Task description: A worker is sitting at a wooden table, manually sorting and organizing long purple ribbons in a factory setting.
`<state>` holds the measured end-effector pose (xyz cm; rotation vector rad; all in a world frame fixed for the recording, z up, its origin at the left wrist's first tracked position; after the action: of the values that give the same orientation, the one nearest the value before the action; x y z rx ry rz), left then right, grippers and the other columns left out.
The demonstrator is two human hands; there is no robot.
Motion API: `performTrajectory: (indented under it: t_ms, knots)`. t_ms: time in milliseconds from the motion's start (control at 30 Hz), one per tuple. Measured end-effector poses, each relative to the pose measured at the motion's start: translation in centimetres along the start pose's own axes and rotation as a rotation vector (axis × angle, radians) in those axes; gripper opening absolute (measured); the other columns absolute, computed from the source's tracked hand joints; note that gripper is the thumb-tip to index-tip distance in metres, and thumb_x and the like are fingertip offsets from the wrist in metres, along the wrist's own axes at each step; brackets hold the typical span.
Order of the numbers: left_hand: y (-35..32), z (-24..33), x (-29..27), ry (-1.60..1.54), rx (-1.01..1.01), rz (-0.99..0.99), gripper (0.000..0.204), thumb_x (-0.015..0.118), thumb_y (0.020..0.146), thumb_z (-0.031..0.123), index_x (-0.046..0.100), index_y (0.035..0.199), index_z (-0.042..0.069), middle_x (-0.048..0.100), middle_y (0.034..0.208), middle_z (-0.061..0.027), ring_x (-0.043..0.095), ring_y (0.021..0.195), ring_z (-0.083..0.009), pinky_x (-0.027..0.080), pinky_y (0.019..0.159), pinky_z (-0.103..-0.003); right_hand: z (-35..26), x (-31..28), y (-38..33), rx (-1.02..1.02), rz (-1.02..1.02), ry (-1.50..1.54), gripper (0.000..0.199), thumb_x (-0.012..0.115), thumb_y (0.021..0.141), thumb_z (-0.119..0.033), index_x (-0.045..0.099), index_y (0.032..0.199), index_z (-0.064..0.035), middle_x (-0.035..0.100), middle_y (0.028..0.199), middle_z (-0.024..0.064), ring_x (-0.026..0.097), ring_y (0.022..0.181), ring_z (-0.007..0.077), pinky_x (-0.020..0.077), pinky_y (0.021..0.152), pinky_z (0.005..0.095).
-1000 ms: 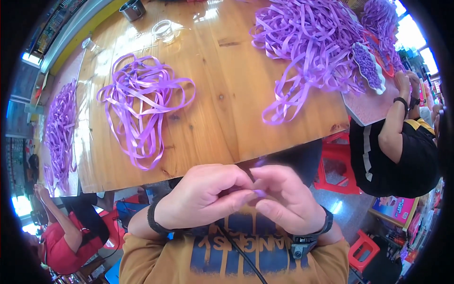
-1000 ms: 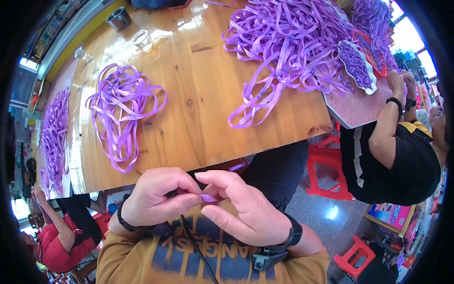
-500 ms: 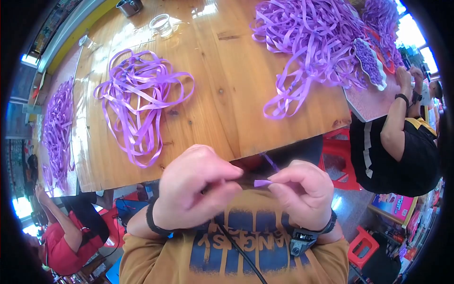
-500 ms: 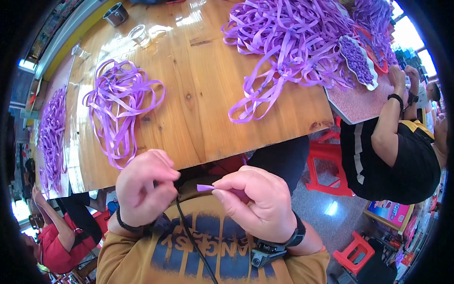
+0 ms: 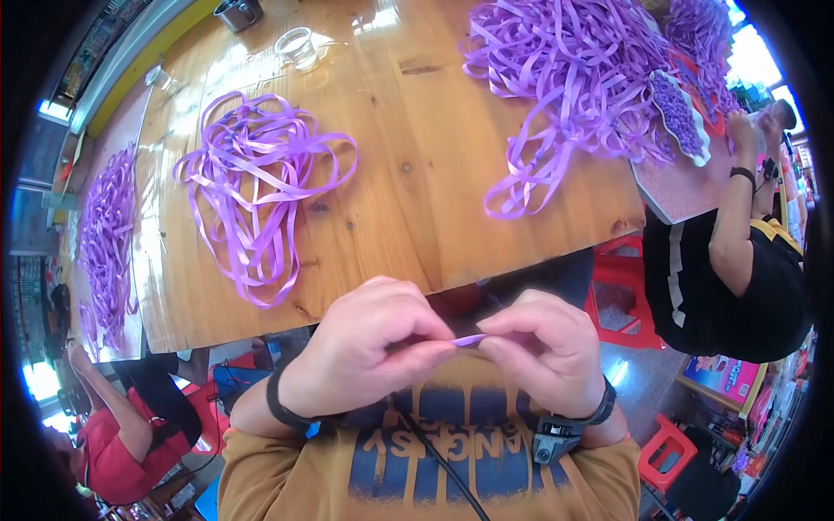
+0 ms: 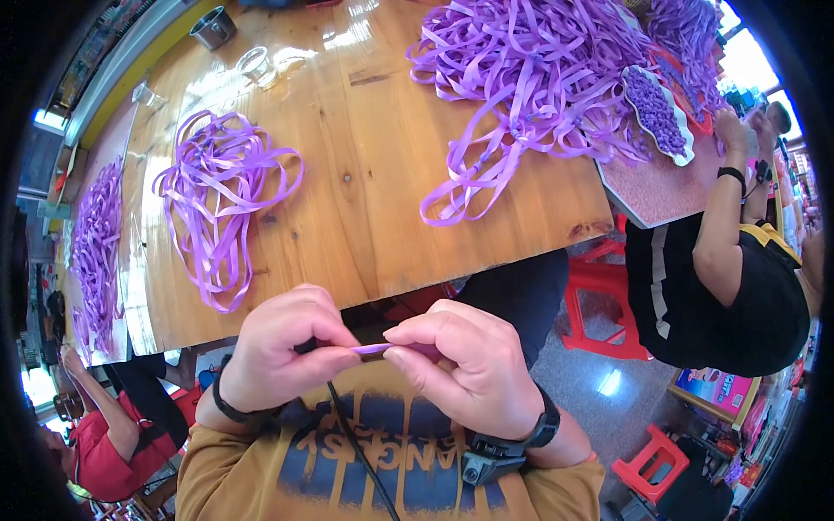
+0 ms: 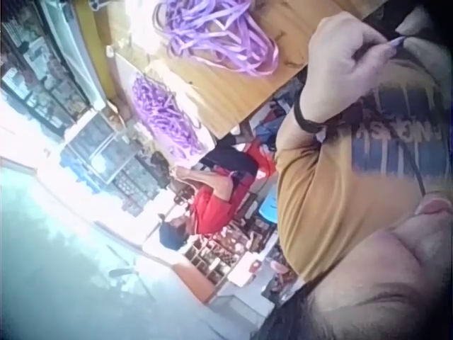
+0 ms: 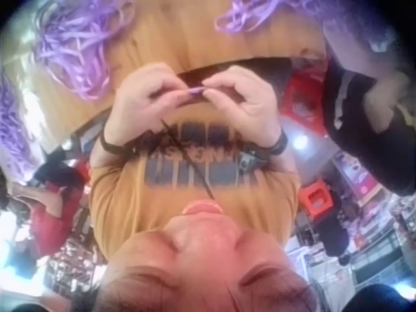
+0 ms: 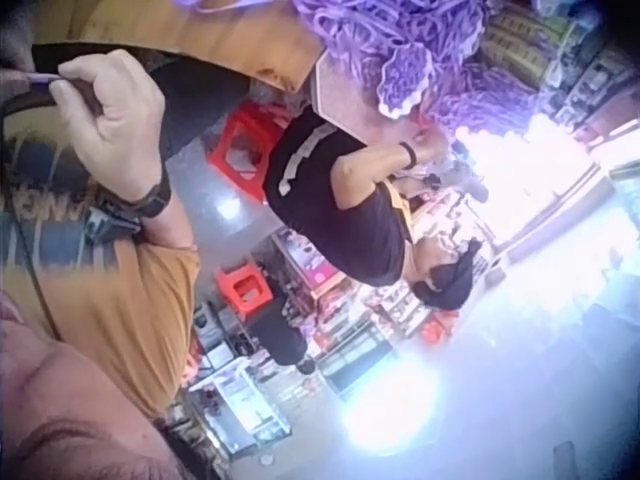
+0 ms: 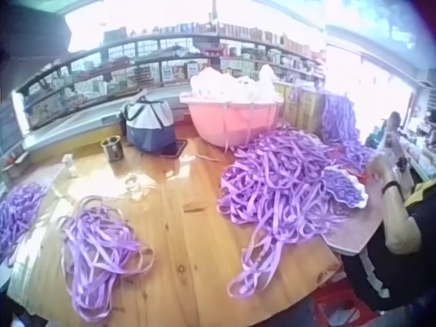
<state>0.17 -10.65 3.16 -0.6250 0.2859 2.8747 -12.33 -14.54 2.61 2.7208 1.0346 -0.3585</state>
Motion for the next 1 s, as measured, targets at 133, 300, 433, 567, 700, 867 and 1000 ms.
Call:
performTrajectory:
  t_ms: [133, 300, 433, 567, 700, 867, 1000]
  knots:
    - [-1.4, -2.8, 2.0, -0.667, -0.357, -0.127, 0.009, 0.069, 0.074, 0.007, 0.062, 0.075, 0.001, 0.057, 0.070, -0.0057, 0.053, 0.065, -0.0168, 0.041, 0.060, -0.028, 0.1, 1.0, 0.2, -0.027, -0.056, 0.000, 0.014, 0.066, 0.075, -0.002, 0.062, 0.088, -0.0013, 0.056, 0.067, 0.0068, 0.053, 0.056, 0.0167, 0.0405, 0.050, 0.0270]
    - [-0.3, -1.2, 0.6, -0.503, -0.145, 0.111, 0.007, 0.067, 0.075, 0.004, 0.066, 0.082, 0.001, 0.058, 0.071, -0.0057, 0.053, 0.065, -0.0153, 0.040, 0.060, -0.027, -1.3, 1.7, 0.7, -0.122, -0.084, -0.053, 0.013, 0.066, 0.073, -0.001, 0.062, 0.085, -0.0010, 0.056, 0.066, 0.0083, 0.055, 0.057, 0.0212, 0.0423, 0.051, 0.0297]
    - [-0.1, 0.9, -0.4, 0.014, 0.044, 0.229, 0.007, 0.067, 0.075, 0.004, 0.066, 0.082, 0.003, 0.058, 0.071, -0.0057, 0.052, 0.062, -0.0163, 0.040, 0.060, -0.027, -2.2, 1.2, 0.7, -0.236, -0.006, -0.228, 0.014, 0.067, 0.070, -0.001, 0.062, 0.082, -0.0016, 0.056, 0.065, 0.0087, 0.056, 0.056, 0.0225, 0.0432, 0.050, 0.0301]
    - [0.2, 1.6, 0.4, 0.248, 0.074, 0.107, 0.005, 0.063, 0.078, 0.006, 0.063, 0.082, 0.004, 0.055, 0.069, -0.0066, 0.052, 0.062, -0.0189, 0.040, 0.058, -0.028, -2.4, 0.9, 0.2, -0.282, 0.053, -0.299, 0.016, 0.070, 0.065, -0.001, 0.062, 0.079, -0.0032, 0.054, 0.061, 0.0094, 0.054, 0.053, 0.0242, 0.0401, 0.048, 0.0304]
    - [0.3, -0.1, 1.3, -0.034, -0.100, -0.067, 0.008, 0.057, 0.084, 0.008, 0.059, 0.084, 0.001, 0.052, 0.071, -0.0068, 0.051, 0.064, -0.0188, 0.040, 0.059, -0.027, -1.8, 0.7, 0.2, -0.161, 0.046, -0.182, 0.019, 0.072, 0.065, -0.001, 0.062, 0.081, -0.0019, 0.059, 0.071, 0.0095, 0.058, 0.061, 0.0214, 0.0453, 0.053, 0.0293]
    - [0.1, -0.9, 2.2, -0.238, -0.201, -0.131, 0.010, 0.055, 0.085, 0.009, 0.057, 0.085, -0.001, 0.051, 0.075, -0.0056, 0.050, 0.067, -0.0143, 0.039, 0.061, -0.026, -1.6, 0.5, 0.2, -0.232, 0.058, -0.049, 0.020, 0.070, 0.067, 0.001, 0.064, 0.087, -0.0009, 0.063, 0.081, 0.0095, 0.062, 0.070, 0.0207, 0.0491, 0.059, 0.0281]
    - [-0.4, -1.9, 2.8, -0.449, -0.319, -0.145, 0.009, 0.055, 0.084, 0.007, 0.057, 0.086, -0.001, 0.052, 0.079, -0.0039, 0.050, 0.074, -0.0110, 0.040, 0.066, -0.024, -1.1, 0.2, -0.1, -0.233, 0.051, -0.023, 0.022, 0.070, 0.067, 0.003, 0.064, 0.088, -0.0009, 0.063, 0.082, 0.0103, 0.062, 0.071, 0.0207, 0.0489, 0.059, 0.0271]
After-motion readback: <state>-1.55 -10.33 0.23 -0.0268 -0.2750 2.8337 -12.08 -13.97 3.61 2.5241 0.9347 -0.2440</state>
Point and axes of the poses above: each hand's wrist, its own y-axis towards the middle knuckle, its own x-axis out of the palm, z = x × y, the point moved 9 cm from there along y, towards the middle knuckle
